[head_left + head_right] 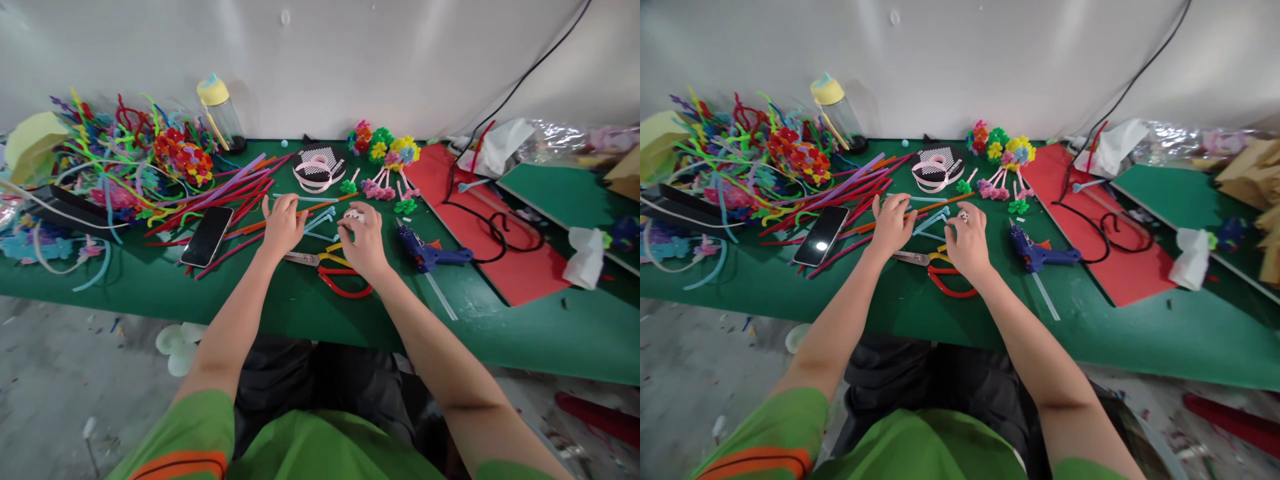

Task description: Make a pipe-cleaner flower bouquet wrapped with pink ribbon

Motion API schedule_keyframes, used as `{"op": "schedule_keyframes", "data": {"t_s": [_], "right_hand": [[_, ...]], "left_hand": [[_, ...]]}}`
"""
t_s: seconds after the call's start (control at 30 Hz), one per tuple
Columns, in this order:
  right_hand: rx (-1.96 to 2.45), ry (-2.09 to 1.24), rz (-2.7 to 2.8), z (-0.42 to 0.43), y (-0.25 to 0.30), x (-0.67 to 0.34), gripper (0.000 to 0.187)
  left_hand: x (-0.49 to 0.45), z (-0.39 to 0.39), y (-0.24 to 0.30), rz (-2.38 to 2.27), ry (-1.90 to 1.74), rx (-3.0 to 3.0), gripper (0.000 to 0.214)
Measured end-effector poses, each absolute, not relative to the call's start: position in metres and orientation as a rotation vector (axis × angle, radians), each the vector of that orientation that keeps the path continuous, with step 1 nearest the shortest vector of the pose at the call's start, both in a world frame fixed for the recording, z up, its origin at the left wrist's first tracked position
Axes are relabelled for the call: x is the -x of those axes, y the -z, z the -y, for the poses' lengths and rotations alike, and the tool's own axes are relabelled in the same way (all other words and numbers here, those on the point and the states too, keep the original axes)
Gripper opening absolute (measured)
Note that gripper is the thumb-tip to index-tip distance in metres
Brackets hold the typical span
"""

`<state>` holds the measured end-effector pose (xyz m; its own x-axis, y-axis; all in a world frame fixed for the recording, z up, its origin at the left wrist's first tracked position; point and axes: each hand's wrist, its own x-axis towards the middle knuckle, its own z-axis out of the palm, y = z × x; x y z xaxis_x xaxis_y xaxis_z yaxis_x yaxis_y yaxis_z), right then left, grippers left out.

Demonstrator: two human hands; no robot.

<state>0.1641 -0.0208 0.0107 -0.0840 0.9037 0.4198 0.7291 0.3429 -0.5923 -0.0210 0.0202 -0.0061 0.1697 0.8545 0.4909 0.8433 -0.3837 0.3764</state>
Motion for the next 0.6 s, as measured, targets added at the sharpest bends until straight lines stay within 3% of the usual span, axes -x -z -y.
{"op": "schedule_keyframes", "data": {"t_s": [0.17,0.4,0.6], "right_hand": [[1.499,-0.007,2.167,0.0243,-0.0072,-0.1631,0.031],[1.536,0.006,2.24,0.0238,-0.0035,-0.1636,0.045],[1.511,0.01,2.259,0.0246,-0.0038,-0.1632,0.046]], "left_hand": [[0.0155,-0.0163,0.0072,-1.581,-0.891,-2.498,0.03],[0.0117,-0.0133,0.0071,-1.496,-0.81,-2.574,0.028],[0.0107,-0.0105,0.0035,-1.457,-0.872,-2.66,0.022]]}}
